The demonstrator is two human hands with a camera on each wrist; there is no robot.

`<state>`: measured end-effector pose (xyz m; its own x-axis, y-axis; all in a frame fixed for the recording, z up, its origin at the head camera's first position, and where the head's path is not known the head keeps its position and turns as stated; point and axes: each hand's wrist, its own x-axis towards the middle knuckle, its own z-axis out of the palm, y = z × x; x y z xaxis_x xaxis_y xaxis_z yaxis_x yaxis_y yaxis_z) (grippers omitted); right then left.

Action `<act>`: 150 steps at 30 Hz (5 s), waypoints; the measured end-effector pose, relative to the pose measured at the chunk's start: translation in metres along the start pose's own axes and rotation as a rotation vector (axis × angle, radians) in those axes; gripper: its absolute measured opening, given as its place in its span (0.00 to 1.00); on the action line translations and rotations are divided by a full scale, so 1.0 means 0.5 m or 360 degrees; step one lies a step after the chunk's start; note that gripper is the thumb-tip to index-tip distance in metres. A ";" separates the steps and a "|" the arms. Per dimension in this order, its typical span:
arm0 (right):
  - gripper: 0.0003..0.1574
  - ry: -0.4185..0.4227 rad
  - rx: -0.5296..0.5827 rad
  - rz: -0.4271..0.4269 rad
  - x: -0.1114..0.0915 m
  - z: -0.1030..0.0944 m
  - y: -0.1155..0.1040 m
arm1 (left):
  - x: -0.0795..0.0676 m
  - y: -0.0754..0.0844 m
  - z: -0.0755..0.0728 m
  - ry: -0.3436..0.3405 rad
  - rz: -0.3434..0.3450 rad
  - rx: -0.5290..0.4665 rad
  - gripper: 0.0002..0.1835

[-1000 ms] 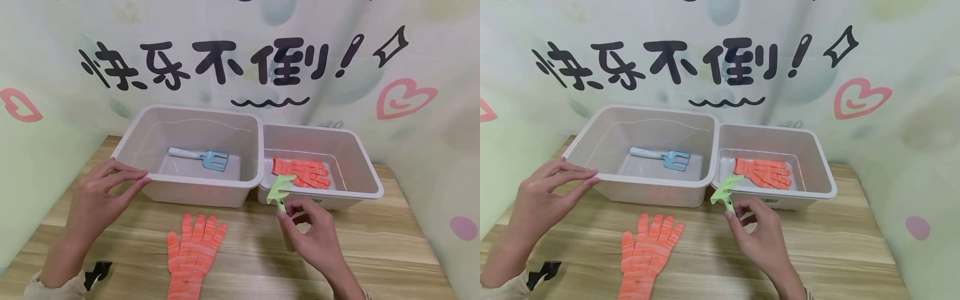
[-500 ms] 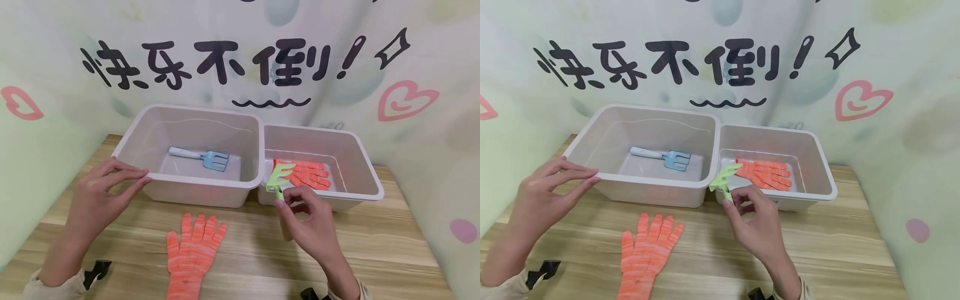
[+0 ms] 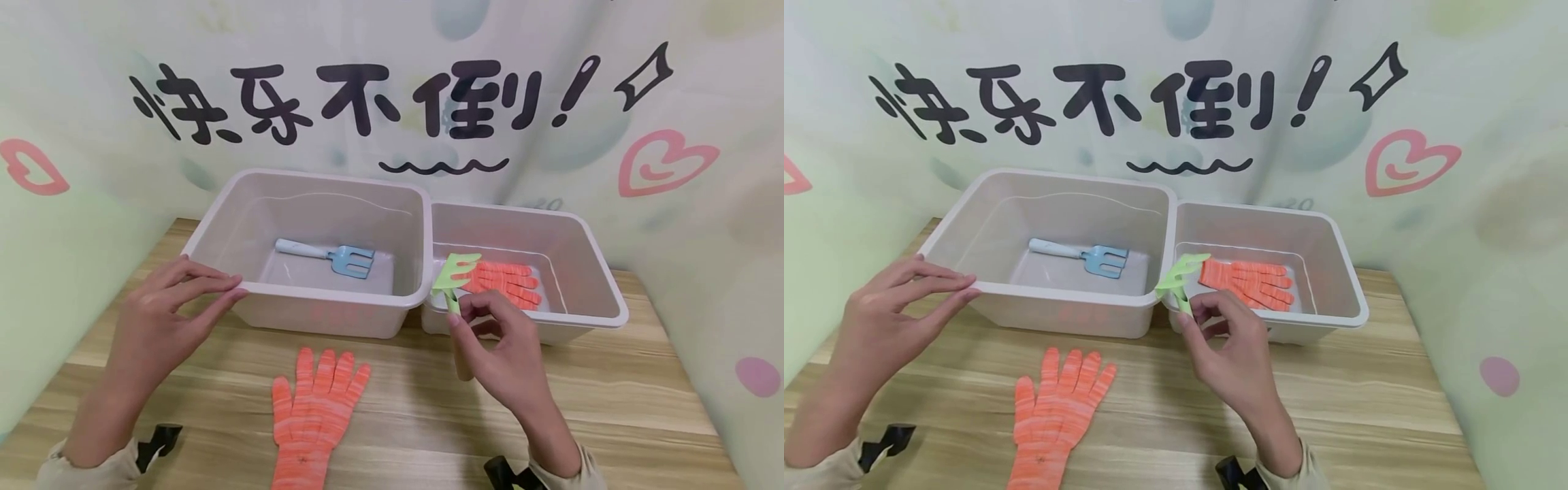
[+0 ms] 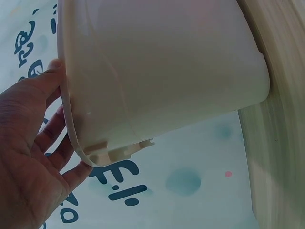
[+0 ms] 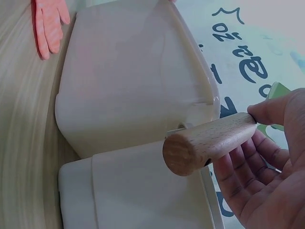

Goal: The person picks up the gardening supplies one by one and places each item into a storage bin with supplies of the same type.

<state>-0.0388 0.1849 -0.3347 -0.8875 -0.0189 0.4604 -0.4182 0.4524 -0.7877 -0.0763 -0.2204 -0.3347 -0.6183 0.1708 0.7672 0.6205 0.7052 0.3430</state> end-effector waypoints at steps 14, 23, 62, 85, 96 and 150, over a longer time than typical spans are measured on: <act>0.09 0.0030 0.0058 0.0041 0.020 -0.011 -0.004 | -0.002 -0.004 0.002 -0.0038 0.0019 0.0155 0.34; 0.08 0.0017 0.0033 0.0044 0.022 -0.009 0.004 | -0.001 -0.005 0.006 -0.0041 0.0054 0.0149 0.33; 0.06 -0.0017 0.0023 0.0113 0.079 0.019 -0.013 | -0.003 -0.019 0.006 -0.0043 0.0133 0.0091 0.31; 0.08 -0.0105 -0.0071 0.0156 0.134 0.007 -0.025 | -0.009 -0.024 0.010 -0.0024 0.0108 0.0028 0.32; 0.08 -0.0151 -0.0216 0.0053 0.160 -0.005 -0.033 | -0.005 -0.025 0.010 -0.0042 0.0128 0.0044 0.30; 0.10 -0.0513 -0.0458 -0.0249 0.321 0.044 -0.086 | -0.012 -0.028 0.012 -0.0025 0.0092 0.0003 0.28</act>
<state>-0.1676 0.1429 -0.2359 -0.8517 -0.3627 0.3781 -0.5220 0.6502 -0.5520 -0.0843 -0.2273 -0.3475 -0.5891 0.2221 0.7770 0.6544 0.6953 0.2974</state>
